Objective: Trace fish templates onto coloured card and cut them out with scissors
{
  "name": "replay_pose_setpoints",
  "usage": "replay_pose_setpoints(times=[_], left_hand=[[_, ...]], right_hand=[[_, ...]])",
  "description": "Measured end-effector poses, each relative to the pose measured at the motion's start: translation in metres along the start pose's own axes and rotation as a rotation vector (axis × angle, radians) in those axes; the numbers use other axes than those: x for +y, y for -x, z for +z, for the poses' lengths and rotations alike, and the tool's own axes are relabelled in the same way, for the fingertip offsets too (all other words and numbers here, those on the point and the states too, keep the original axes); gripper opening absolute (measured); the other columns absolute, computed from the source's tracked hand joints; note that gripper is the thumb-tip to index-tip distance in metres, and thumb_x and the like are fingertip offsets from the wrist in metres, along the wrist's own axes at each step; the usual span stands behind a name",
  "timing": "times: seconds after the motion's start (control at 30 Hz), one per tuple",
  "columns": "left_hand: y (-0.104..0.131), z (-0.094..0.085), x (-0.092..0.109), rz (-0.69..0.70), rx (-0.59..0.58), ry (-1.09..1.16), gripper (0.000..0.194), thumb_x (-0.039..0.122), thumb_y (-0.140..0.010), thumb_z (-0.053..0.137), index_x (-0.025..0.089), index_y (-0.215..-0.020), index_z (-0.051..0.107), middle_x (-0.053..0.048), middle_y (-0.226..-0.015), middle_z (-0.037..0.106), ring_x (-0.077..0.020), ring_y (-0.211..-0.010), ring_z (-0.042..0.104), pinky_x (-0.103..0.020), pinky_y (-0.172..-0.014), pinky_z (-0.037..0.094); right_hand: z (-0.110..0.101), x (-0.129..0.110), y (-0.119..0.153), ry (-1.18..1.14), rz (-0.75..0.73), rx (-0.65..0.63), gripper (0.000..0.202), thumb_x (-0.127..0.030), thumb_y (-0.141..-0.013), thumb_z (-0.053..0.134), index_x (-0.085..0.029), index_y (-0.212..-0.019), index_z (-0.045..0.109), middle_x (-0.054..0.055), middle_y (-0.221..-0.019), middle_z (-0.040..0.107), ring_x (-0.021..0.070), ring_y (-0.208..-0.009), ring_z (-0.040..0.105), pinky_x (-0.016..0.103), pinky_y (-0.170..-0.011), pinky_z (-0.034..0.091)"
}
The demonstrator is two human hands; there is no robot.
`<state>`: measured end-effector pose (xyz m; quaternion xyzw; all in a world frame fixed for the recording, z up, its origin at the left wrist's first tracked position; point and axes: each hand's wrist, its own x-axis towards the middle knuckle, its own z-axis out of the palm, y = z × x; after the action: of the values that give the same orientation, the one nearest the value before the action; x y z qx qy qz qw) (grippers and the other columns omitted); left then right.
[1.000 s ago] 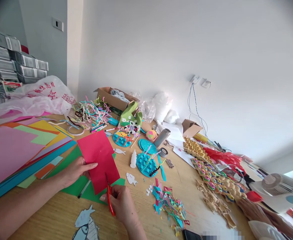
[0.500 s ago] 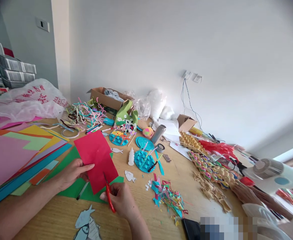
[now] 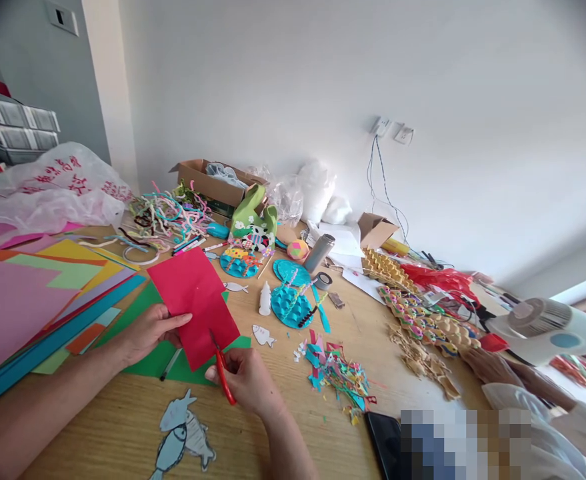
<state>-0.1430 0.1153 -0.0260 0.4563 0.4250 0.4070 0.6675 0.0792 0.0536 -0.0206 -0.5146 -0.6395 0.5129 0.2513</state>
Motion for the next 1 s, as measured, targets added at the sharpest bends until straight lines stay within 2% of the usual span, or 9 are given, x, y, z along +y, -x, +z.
replay_pose_setpoints(times=[0.4, 0.7, 0.83, 1.0], left_hand=[[0.003, 0.003, 0.002, 0.003, -0.016, -0.019, 0.042, 0.049, -0.061, 0.079, 0.012, -0.078, 0.071, -0.009, -0.075, 0.074, -0.0211, -0.062, 0.065, -0.03, -0.054, 0.052], [0.003, 0.003, 0.001, -0.005, 0.01, -0.004, 0.044, 0.051, -0.058, 0.08, 0.011, -0.075, 0.07, -0.007, -0.066, 0.072, -0.0181, -0.054, 0.063, -0.027, -0.048, 0.05], [0.002, 0.004, 0.002, -0.027, 0.006, 0.028, 0.045, 0.052, -0.056, 0.081, 0.012, -0.068, 0.067, -0.005, -0.057, 0.068, -0.0139, -0.045, 0.057, -0.024, -0.041, 0.045], [0.002, 0.004, 0.001, -0.042, -0.005, 0.063, 0.046, 0.052, -0.056, 0.082, 0.01, -0.069, 0.067, -0.007, -0.056, 0.067, -0.0135, -0.046, 0.058, -0.022, -0.04, 0.044]], right_hand=[[0.001, -0.006, 0.002, 0.005, -0.034, -0.015, 0.054, -0.064, -0.072, 0.068, -0.017, -0.059, 0.044, -0.006, -0.054, 0.035, 0.0063, -0.05, 0.027, 0.023, -0.045, 0.017], [0.0, -0.009, 0.002, -0.037, -0.006, -0.033, 0.061, -0.075, -0.068, 0.063, -0.016, -0.063, 0.049, -0.003, -0.051, 0.046, 0.0076, -0.046, 0.04, 0.021, -0.044, 0.025], [0.0, -0.012, 0.004, -0.043, 0.009, -0.037, 0.062, -0.077, -0.066, 0.063, -0.016, -0.062, 0.049, -0.002, -0.051, 0.048, 0.0081, -0.045, 0.042, 0.021, -0.043, 0.026], [-0.001, -0.011, 0.006, -0.053, -0.011, -0.065, 0.068, -0.083, -0.066, 0.057, -0.015, -0.065, 0.052, 0.0, -0.053, 0.051, 0.0084, -0.045, 0.043, 0.021, -0.043, 0.026]])
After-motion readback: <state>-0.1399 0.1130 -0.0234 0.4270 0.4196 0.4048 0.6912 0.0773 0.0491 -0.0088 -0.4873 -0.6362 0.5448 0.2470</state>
